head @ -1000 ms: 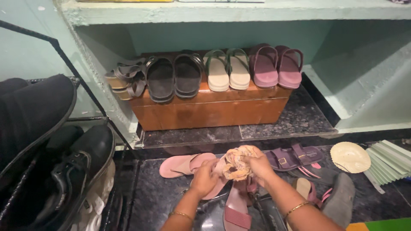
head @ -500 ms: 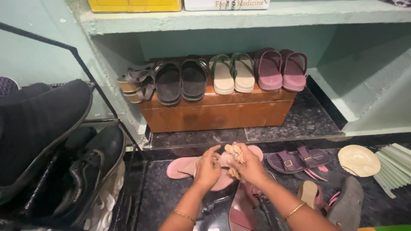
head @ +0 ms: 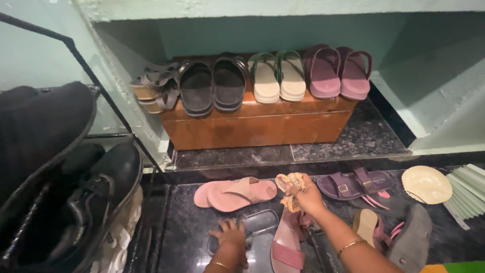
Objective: The person sits on the floor and wipes several pairs of slippers with a cloth, then places them on a wooden box and a metal shoe rack.
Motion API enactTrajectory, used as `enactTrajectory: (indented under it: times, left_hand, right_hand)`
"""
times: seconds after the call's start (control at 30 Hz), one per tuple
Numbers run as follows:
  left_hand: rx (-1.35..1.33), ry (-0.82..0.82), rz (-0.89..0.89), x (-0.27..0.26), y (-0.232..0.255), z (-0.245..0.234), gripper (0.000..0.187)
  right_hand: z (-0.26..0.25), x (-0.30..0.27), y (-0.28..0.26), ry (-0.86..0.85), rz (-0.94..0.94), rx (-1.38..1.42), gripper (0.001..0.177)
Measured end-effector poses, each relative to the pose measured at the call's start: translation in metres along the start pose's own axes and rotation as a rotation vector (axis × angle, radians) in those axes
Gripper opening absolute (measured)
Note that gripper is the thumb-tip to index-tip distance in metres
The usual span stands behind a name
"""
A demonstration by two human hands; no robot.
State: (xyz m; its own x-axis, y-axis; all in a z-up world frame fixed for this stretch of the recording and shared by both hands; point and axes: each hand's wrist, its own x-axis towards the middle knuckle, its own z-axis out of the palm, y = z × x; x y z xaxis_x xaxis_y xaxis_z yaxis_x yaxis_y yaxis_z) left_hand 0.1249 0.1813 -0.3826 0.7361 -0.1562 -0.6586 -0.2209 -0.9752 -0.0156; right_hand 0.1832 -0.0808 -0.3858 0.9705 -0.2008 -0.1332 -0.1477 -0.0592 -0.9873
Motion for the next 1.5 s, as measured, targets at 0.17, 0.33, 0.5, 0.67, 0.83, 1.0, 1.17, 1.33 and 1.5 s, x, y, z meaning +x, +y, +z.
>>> enactTrajectory:
  times: [0.17,0.33,0.5,0.67,0.83,1.0,1.17,1.33,1.5]
  left_hand:
    - [-0.150,0.186,-0.091,0.000,-0.001,0.015,0.125]
    - [-0.288,0.042,-0.080,-0.013,-0.007,-0.010,0.126]
    - [-0.412,0.420,0.092,-0.037,0.001,-0.058,0.108]
    - [-0.684,0.674,0.089,-0.079,0.021,-0.127,0.089]
    - [-0.791,0.921,0.097,-0.162,0.040,-0.196,0.078]
    - [-0.766,1.064,0.138,-0.261,0.065,-0.241,0.053]
    - [-0.745,1.218,0.261,-0.356,0.072,-0.284,0.076]
    - [-0.626,1.384,0.312,-0.435,0.063,-0.308,0.092]
    - [-0.859,1.277,0.472,-0.462,0.036,-0.287,0.106]
  right_hand:
    - [0.003,0.000,-0.006,-0.048,-0.059,-0.008,0.036]
    - [0.006,-0.012,-0.008,-0.098,-0.022,0.072,0.034]
    - [-0.007,-0.010,-0.028,-0.148,-0.201,-0.085,0.040]
    - [-0.011,-0.031,-0.101,0.038,-0.492,-0.229,0.045]
    - [0.001,-0.105,-0.219,0.092,-0.662,-0.461,0.037]
    - [0.001,-0.167,-0.338,0.064,-0.713,-0.587,0.037]
    - [-0.010,-0.214,-0.435,-0.095,-0.609,-0.341,0.026]
    - [-0.003,-0.262,-0.492,0.125,-0.639,-0.282,0.024]
    - [-0.008,-0.289,-0.489,0.313,-0.833,-0.257,0.026]
